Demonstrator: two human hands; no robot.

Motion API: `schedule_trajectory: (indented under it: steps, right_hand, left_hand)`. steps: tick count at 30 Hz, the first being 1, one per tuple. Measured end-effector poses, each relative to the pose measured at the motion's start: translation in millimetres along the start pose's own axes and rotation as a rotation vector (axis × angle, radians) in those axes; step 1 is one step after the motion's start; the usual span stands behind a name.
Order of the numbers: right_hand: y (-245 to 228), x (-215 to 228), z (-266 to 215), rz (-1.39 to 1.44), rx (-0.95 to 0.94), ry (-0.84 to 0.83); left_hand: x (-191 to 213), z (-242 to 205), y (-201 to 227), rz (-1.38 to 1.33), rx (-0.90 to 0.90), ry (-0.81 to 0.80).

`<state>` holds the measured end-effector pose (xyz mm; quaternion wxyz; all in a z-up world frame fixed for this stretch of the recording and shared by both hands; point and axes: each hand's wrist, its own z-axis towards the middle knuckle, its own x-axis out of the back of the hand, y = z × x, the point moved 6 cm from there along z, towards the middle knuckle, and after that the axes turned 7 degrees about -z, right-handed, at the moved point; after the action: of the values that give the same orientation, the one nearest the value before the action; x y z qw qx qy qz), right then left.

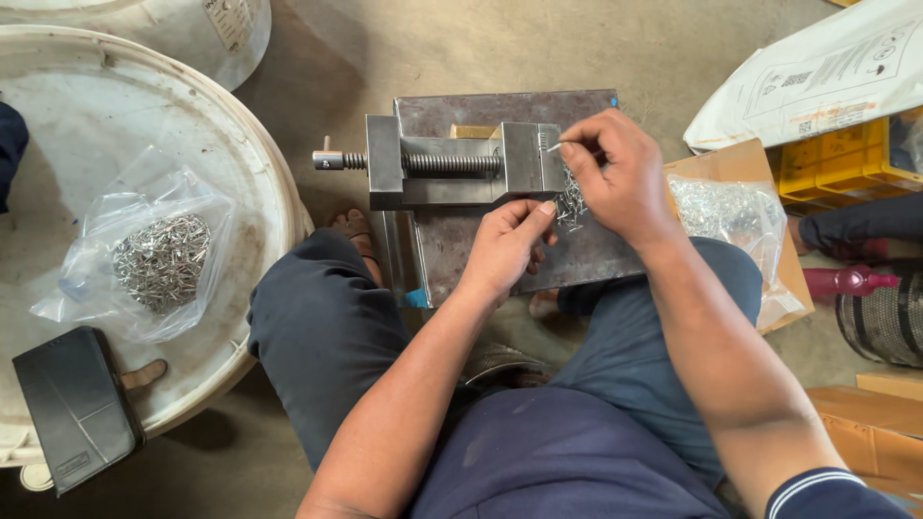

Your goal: The person sits on the floor and uses a bench vise to separate tangled metal pins. They pick up clumps of pins, place them into the vise jaws, and tighten the screw to pull the pins apart. The separated pins are then removed and placed on the metal plate.

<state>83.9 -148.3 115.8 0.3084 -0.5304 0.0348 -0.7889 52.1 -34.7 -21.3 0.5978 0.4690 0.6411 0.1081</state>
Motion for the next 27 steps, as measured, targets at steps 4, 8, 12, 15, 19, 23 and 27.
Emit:
schedule_trajectory:
  steps: [4, 8, 12, 15, 19, 23, 27]
  right_hand:
    - [-7, -8, 17, 0.012, 0.002, -0.044]
    - [-8, -10, 17, -0.019, 0.008, -0.053]
    - [-10, -10, 18, -0.046, 0.045, -0.051]
    - [-14, -10, 13, -0.060, 0.095, -0.050]
    - [3, -7, -1, -0.025, 0.008, 0.009]
    - [43, -6, -46, 0.005, -0.197, 0.040]
    - [56, -12, -87, 0.059, -0.312, -0.049]
  left_hand:
    - [5, 1, -1, -0.006, 0.007, 0.015]
    - [4, 4, -4, -0.021, -0.006, -0.004]
    - [4, 5, -4, -0.001, -0.007, -0.001]
    - [5, 3, -4, 0.030, -0.003, 0.020]
    - [5, 5, -4, -0.026, -0.023, 0.023]
    - [8, 7, -12, -0.049, -0.072, 0.033]
    - [10, 4, -10, -0.039, -0.061, 0.052]
